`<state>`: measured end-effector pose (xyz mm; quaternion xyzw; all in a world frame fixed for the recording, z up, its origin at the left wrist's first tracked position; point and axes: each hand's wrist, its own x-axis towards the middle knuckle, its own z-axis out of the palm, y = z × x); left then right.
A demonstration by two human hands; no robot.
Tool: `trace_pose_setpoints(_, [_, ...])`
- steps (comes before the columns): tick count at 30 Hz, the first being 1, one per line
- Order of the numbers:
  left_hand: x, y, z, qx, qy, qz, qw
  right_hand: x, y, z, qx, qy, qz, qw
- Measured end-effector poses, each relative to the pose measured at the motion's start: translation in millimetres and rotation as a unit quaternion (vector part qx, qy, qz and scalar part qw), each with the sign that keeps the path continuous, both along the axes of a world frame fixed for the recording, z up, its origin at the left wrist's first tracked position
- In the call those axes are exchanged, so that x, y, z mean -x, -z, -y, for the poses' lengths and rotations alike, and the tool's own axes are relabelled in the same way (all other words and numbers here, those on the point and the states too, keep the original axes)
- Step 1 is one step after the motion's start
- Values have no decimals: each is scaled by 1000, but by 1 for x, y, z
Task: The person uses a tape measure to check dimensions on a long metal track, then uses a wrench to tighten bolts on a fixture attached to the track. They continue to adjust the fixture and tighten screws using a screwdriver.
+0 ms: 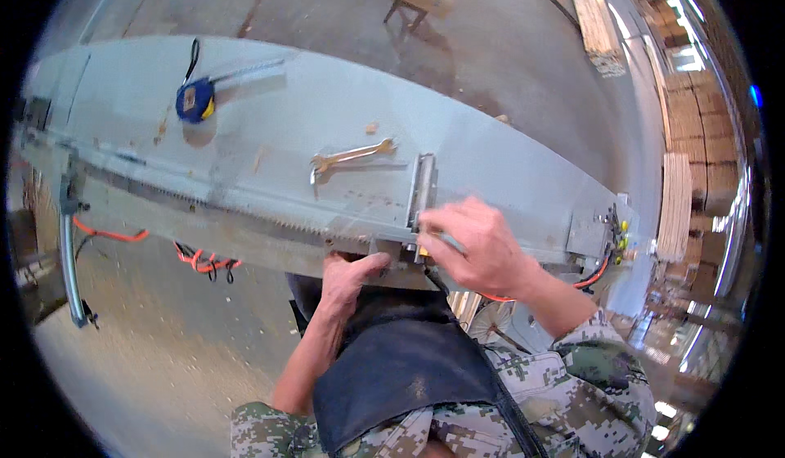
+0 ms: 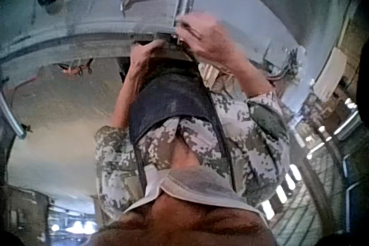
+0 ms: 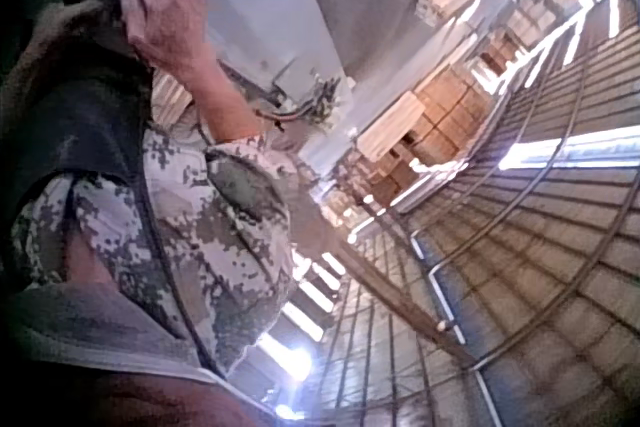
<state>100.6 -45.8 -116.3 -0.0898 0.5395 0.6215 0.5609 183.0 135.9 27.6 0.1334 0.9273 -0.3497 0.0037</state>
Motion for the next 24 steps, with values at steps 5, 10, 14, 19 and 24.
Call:
trace_pose_setpoints(5, [13,-3,7,27,113,22,993,-83,13,36,328,79,177,925])
trace_pose_setpoints(10, [4,0,4,28,40,32,998,-103,98,89,458,237,107,850])
trace_pose_setpoints(14, [11,15,10,8,90,38,995,-78,127,119,482,365,-53,795])
trace_pose_setpoints(19, [22,10,12,-83,160,137,974,-48,119,148,476,548,-117,678])
trace_pose_setpoints(24, [21,34,17,-120,198,132,964,-40,130,162,397,611,-197,656])
